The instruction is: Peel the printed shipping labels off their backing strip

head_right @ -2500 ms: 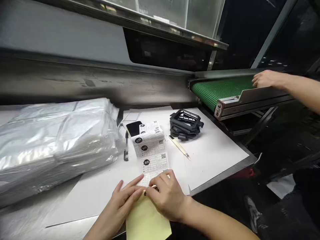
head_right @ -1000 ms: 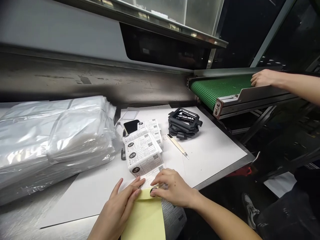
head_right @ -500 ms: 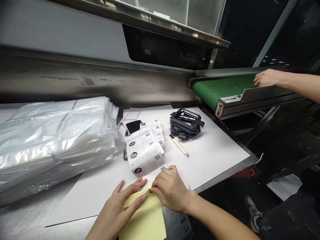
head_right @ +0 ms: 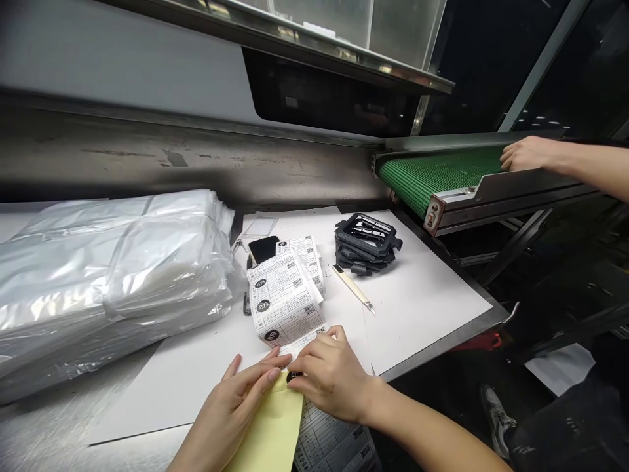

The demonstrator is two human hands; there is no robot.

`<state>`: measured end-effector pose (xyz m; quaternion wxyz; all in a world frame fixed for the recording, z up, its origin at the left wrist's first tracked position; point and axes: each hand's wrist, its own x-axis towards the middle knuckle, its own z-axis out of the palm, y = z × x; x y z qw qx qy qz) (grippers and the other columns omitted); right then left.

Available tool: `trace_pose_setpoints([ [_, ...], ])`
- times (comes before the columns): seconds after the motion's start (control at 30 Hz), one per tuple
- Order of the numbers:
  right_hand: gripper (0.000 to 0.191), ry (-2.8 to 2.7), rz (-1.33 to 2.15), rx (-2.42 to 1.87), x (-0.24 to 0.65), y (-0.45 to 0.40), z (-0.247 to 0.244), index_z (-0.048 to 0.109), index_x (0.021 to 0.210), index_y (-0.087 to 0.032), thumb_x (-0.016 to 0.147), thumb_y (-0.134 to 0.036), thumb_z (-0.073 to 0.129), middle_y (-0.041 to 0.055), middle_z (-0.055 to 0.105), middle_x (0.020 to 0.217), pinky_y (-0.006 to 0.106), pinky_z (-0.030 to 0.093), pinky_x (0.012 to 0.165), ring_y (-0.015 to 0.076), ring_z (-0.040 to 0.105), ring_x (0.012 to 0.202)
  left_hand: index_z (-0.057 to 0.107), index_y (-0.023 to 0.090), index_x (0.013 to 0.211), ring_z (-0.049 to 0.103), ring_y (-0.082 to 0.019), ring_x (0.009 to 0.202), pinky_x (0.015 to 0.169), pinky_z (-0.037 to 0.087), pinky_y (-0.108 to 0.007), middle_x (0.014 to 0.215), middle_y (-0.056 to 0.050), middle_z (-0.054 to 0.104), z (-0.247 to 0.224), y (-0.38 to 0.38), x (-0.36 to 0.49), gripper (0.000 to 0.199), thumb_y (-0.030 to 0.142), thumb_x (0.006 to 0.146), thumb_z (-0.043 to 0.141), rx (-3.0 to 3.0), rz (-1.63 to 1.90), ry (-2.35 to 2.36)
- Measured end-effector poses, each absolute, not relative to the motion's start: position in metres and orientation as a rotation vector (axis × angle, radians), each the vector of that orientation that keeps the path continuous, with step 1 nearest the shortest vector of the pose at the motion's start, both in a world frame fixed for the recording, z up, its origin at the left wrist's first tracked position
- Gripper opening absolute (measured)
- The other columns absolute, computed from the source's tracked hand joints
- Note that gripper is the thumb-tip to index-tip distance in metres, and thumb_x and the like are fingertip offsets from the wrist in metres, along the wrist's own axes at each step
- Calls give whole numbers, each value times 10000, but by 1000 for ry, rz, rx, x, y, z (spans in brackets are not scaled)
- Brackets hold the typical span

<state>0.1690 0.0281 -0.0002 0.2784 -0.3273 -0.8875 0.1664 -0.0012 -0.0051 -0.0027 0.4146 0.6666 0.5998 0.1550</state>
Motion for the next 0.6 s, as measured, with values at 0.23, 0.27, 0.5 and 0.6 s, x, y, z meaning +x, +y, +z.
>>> trace_pose_setpoints([
  [0.23,197,-2381,256,-802,166,20,-3,510,712,-165,780,-70,351,41,576,715,346,261,638,142,457,651,511,172,1027,336,-149,1177,1037,-40,-454,1173,-89,518,1,-1,2,459,444,808,214,1661,353,1524],
  [0.27,168,-2359,287,-797,167,19,-2,498,704,-167,775,-89,368,43,570,728,345,271,638,149,462,670,511,173,1024,340,-149,1174,1037,-35,-456,1168,-91,521,2,-1,2,454,441,810,213,1664,355,1524],
  [0.5,96,-1991,816,-1120,162,28,4,409,769,-176,826,-141,340,31,502,781,229,428,638,105,501,735,523,237,754,354,-235,1156,902,249,-630,1173,-44,512,-4,-15,4,254,298,829,289,2204,365,1481],
  [0.6,116,-1970,955,-1223,154,43,-6,442,692,-175,783,-113,407,9,524,734,223,432,620,104,510,682,505,217,639,431,-248,1100,800,420,-560,1140,-72,536,-20,-32,10,292,226,828,282,2649,527,1453],
])
